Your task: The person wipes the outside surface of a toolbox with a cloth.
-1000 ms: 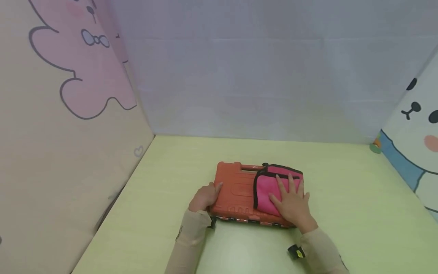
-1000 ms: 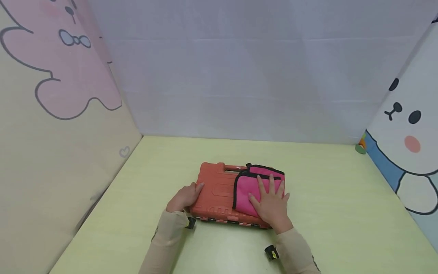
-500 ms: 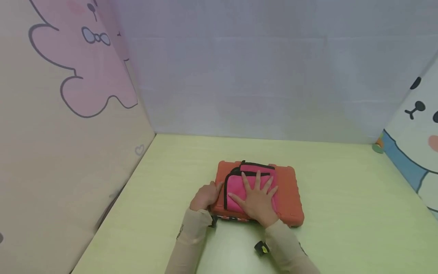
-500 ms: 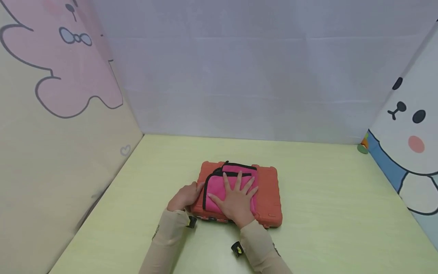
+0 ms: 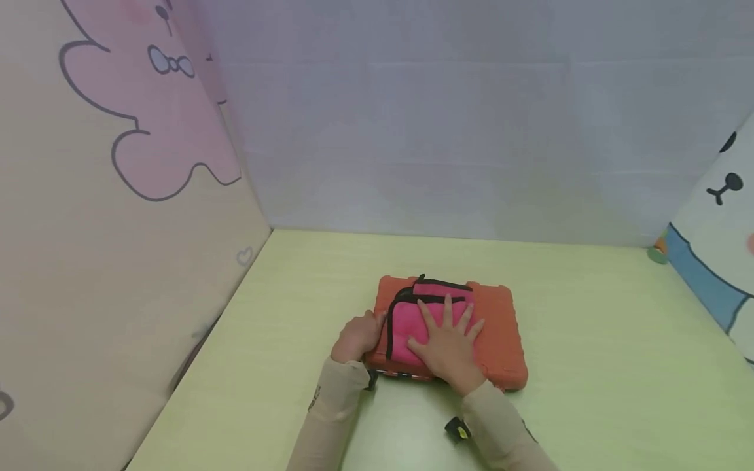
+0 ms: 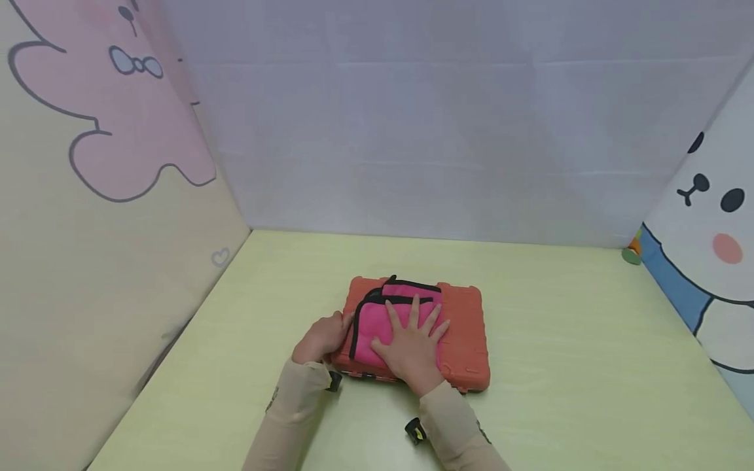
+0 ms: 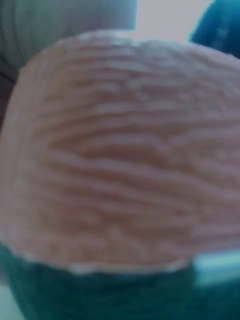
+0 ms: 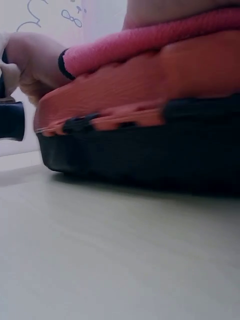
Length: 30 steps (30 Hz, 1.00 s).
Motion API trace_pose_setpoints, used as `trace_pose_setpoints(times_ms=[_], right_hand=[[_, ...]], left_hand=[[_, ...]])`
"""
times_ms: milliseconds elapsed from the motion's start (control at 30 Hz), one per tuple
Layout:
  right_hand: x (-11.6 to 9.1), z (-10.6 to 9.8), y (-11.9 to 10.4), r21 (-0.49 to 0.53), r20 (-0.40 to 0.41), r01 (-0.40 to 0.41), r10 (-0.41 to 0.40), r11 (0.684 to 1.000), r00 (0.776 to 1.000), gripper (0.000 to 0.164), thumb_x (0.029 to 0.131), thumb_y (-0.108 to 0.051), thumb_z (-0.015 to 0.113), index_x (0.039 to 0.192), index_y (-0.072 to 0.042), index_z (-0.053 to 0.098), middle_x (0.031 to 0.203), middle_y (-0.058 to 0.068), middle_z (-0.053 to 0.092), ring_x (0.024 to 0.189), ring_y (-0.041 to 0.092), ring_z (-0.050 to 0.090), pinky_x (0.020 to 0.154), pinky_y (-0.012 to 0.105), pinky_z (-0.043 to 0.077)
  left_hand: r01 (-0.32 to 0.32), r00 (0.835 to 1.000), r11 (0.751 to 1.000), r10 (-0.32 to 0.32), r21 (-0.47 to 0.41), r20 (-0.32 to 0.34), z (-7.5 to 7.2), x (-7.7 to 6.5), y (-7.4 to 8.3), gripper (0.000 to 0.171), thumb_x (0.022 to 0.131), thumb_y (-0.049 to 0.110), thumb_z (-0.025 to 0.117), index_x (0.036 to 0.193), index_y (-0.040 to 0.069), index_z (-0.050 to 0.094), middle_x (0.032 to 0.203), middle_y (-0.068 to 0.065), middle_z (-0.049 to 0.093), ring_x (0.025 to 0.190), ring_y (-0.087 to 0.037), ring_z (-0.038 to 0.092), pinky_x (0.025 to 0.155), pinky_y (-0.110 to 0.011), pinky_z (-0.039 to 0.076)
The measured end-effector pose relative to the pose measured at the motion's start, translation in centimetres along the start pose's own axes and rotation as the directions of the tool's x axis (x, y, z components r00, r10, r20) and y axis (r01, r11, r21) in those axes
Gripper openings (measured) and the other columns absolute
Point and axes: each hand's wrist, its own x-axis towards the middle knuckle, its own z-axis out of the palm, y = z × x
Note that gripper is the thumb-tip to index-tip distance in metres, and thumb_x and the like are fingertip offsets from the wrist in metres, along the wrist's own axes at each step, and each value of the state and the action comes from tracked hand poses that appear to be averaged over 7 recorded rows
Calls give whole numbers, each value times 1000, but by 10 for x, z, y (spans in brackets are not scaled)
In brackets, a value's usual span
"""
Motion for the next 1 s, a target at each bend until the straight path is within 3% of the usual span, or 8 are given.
trace_pose_setpoints(times_ms=[167, 400, 733, 1000], right_hand=[[-11, -12, 29, 30, 3, -13, 13, 999, 1000, 75, 85, -53, 50, 147, -22, 21, 150, 28, 1, 128, 63, -5, 92, 77, -2], [-25, -20, 66, -6, -54, -22, 21, 1000, 998, 72, 88, -49, 48, 146, -15, 22, 147, 34, 6, 124, 68, 1, 90, 79, 4], [-18, -18, 55, 7, -68, -36, 36, 999, 997, 83, 85, -67, 39, 148, -18, 17, 148, 33, 4, 125, 67, -2, 91, 78, 8], [-10, -9, 25, 25, -42, -46, 47, 999, 998, 88, 80, -73, 40, 148, -22, 15, 149, 31, 1, 127, 65, -3, 92, 78, 4]], left_hand=[[41, 999, 999, -40, -18, 34, 1, -1, 4, 51, 99, 41, 30, 104, -5, 52, 75, -15, 53, 64, -24, 50, 57, -34, 39], [51, 997, 998, -49, -28, 51, 2, -3, 3, 53, 99, 43, 29, 110, -5, 50, 72, -13, 50, 61, -23, 50, 54, -32, 38], [34, 998, 999, -31, -40, 62, -1, -1, -1, 52, 99, 44, 30, 105, -4, 50, 70, -12, 50, 55, -22, 50, 48, -31, 39], [-1, 998, 1000, 2, -22, 60, -1, -2, -1, 53, 99, 44, 29, 102, -5, 51, 71, -12, 50, 55, -21, 52, 48, -30, 40]])
